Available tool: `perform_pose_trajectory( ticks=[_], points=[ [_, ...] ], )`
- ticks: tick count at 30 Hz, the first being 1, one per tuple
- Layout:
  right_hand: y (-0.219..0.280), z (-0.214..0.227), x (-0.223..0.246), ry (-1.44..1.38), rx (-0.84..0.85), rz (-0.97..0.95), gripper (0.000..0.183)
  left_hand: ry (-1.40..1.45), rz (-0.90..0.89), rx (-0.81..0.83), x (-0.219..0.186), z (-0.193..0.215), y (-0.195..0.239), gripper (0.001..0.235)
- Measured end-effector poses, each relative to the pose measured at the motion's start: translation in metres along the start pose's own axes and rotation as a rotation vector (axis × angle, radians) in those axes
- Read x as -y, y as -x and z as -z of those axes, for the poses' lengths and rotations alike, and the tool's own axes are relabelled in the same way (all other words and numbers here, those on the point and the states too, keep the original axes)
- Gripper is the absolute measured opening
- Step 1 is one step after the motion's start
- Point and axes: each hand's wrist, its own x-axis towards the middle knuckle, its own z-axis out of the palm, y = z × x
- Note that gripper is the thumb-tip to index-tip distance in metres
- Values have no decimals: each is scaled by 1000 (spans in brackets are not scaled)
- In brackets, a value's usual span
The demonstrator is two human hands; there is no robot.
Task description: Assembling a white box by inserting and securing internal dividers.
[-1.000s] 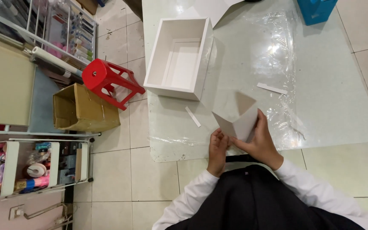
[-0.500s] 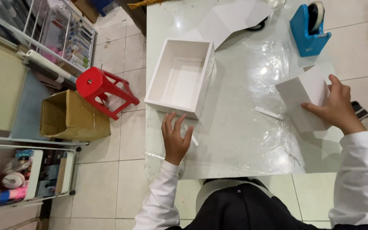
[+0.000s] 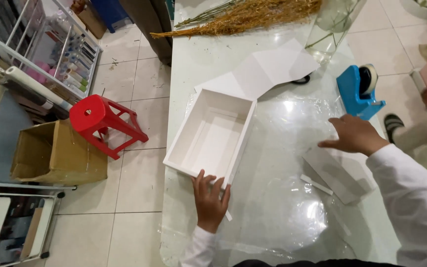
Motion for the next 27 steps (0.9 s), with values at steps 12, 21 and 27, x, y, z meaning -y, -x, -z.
perform_pose_trajectory(
  ticks=[12,21,27],
  points=[
    [-252,16,138,-271,-503,-69,114,-22,16,-86,12,21,77,35],
    [-265,24,147,-410,-404,-45,108,128,105,-306,8,-6,88,9],
    [-189,92,143,-539,-576,26,73,144,-62,-158,3,26,59,12]
  ],
)
